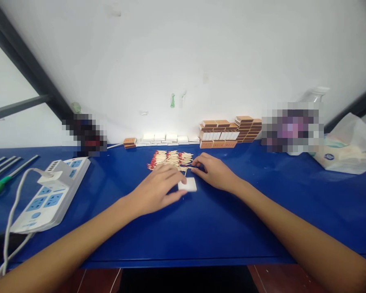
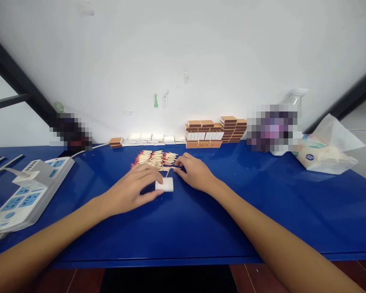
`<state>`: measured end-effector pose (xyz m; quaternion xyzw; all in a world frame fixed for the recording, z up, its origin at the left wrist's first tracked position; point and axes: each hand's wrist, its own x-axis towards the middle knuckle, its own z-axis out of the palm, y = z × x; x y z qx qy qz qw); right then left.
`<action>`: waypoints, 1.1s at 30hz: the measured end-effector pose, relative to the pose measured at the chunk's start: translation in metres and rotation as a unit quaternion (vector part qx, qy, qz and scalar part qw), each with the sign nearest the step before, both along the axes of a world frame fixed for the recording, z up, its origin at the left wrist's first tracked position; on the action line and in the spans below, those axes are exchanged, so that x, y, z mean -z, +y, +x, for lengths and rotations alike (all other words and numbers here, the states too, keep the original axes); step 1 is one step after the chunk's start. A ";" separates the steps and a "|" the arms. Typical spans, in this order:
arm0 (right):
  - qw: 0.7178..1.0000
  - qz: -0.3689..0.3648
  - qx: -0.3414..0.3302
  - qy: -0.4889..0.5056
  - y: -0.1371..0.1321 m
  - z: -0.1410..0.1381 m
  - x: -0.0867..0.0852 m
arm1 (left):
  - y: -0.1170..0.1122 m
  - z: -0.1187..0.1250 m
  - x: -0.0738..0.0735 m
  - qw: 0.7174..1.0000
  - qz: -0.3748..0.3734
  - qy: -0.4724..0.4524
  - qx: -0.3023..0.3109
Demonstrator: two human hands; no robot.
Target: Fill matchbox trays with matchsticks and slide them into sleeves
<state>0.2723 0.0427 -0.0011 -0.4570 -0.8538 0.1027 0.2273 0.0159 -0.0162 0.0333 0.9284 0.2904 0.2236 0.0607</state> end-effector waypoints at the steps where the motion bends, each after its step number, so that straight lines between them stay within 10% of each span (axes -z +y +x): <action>1: 1.000 -0.007 0.000 -0.002 0.001 -0.001 0.000 | -0.003 0.000 0.007 1.000 -0.009 -0.011 0.012; 7: 0.999 -0.027 0.004 -0.029 0.005 0.001 -0.001 | 0.001 -0.005 0.030 0.996 -0.061 -0.063 -0.014; 24: 0.988 -0.101 -0.112 -0.030 -0.052 -0.031 -0.028 | 0.004 -0.011 0.033 0.992 -0.054 -0.094 -0.066; 33: 0.999 -0.034 0.008 -0.023 -0.008 -0.002 -0.009 | -0.001 -0.011 0.033 0.993 -0.054 -0.091 -0.044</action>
